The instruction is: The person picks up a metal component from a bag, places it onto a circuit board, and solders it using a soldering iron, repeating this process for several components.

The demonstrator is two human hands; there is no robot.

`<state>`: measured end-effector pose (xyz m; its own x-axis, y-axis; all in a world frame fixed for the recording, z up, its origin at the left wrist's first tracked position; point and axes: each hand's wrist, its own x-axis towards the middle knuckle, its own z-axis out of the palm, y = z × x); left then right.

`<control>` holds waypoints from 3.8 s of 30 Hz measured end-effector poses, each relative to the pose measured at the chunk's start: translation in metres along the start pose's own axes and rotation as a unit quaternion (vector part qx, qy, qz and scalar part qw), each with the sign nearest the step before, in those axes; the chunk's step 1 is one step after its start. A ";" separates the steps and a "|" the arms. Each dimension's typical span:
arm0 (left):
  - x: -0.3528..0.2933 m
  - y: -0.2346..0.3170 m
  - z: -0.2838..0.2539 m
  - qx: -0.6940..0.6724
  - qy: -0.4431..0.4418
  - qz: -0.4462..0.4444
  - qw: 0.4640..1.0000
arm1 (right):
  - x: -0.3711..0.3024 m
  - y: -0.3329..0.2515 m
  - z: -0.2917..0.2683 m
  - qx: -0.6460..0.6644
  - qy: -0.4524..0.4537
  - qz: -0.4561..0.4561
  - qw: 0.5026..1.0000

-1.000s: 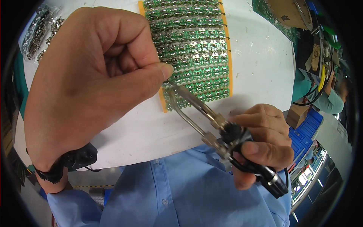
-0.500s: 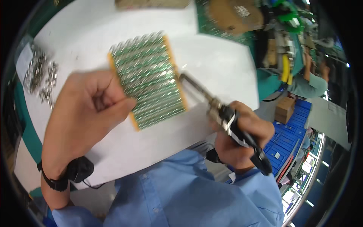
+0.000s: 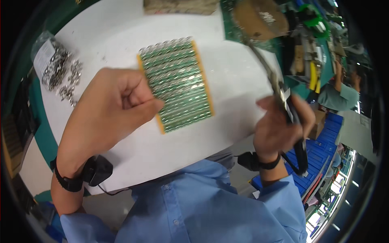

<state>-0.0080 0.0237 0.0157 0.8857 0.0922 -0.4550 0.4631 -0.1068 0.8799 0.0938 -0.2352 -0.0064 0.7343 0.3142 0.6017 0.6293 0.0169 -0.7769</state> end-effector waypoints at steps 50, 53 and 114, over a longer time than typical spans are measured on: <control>0.004 -0.005 0.007 -0.054 0.010 0.005 0.998 | -0.005 -0.008 0.015 0.079 -0.354 -0.084 0.928; 0.004 -0.013 0.007 -0.086 0.011 0.011 0.996 | -0.004 -0.008 0.016 0.078 -0.357 -0.087 0.927; 0.002 0.003 -0.002 0.024 -0.002 -0.016 1.000 | 0.003 0.018 -0.005 -0.112 -0.045 -0.065 0.991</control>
<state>-0.0054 0.0258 0.0177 0.8702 0.0927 -0.4839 0.4926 -0.1507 0.8571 0.1084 -0.2384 -0.0178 0.6246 0.4063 0.6670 0.7650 -0.1462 -0.6273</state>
